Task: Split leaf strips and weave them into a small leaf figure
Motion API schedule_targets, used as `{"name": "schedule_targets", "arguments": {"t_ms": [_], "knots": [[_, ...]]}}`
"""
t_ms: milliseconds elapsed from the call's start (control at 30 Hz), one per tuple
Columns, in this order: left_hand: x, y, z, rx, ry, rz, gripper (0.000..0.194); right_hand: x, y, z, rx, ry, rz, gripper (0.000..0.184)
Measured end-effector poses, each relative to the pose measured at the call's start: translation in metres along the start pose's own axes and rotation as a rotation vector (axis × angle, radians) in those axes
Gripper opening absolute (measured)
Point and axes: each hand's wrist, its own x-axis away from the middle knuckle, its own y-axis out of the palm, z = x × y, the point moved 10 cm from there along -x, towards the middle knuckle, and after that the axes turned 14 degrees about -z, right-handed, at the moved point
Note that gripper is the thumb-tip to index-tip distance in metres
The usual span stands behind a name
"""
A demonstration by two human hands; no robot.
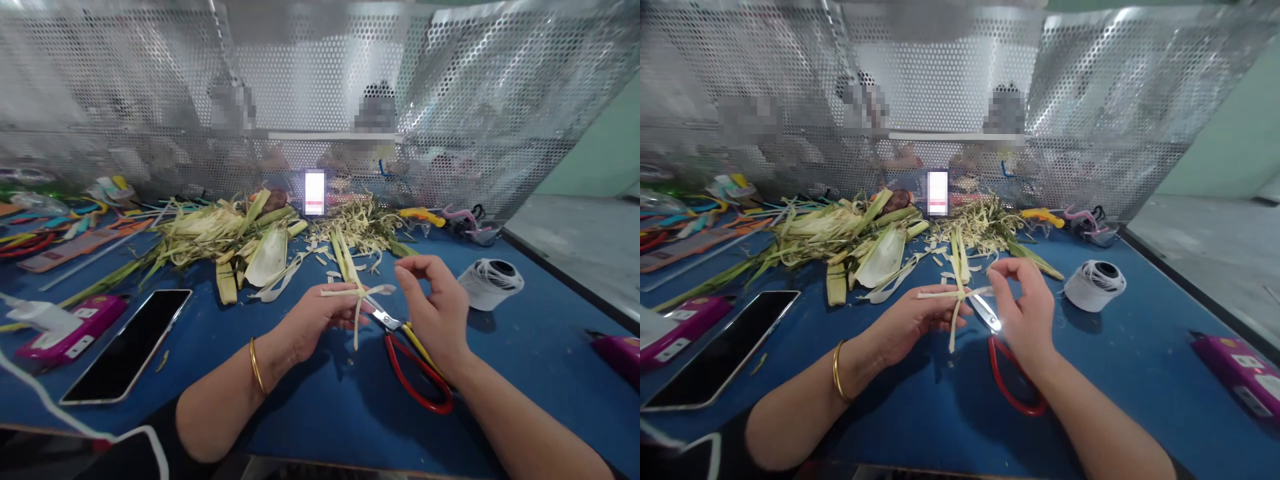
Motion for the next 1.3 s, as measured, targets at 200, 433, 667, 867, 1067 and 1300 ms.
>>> {"name": "schedule_targets", "arguments": {"t_ms": [200,433,667,867,1067,1300], "knots": [[0.003,-0.016,0.01,-0.004,0.114,0.161,0.029,0.014,0.058,-0.005,0.055,0.003,-0.442,0.03],[0.003,-0.021,0.001,0.087,0.127,0.231,0.031,0.03,0.098,0.019,-0.213,0.196,-0.601,0.032],[0.005,-0.027,-0.002,0.096,0.156,0.316,0.032,0.027,0.099,0.007,-0.252,0.11,-0.66,0.03],[0.0,-0.024,-0.002,0.075,0.149,0.244,0.031,0.025,0.087,-0.017,-0.053,-0.083,-0.653,0.031],[0.002,-0.028,-0.003,0.041,0.069,0.25,0.035,0.01,0.047,-0.012,0.207,-0.089,-0.326,0.018],[0.002,-0.021,0.006,-0.194,0.111,0.229,0.038,0.019,0.076,-0.021,0.142,-0.223,-0.603,0.029]]}}
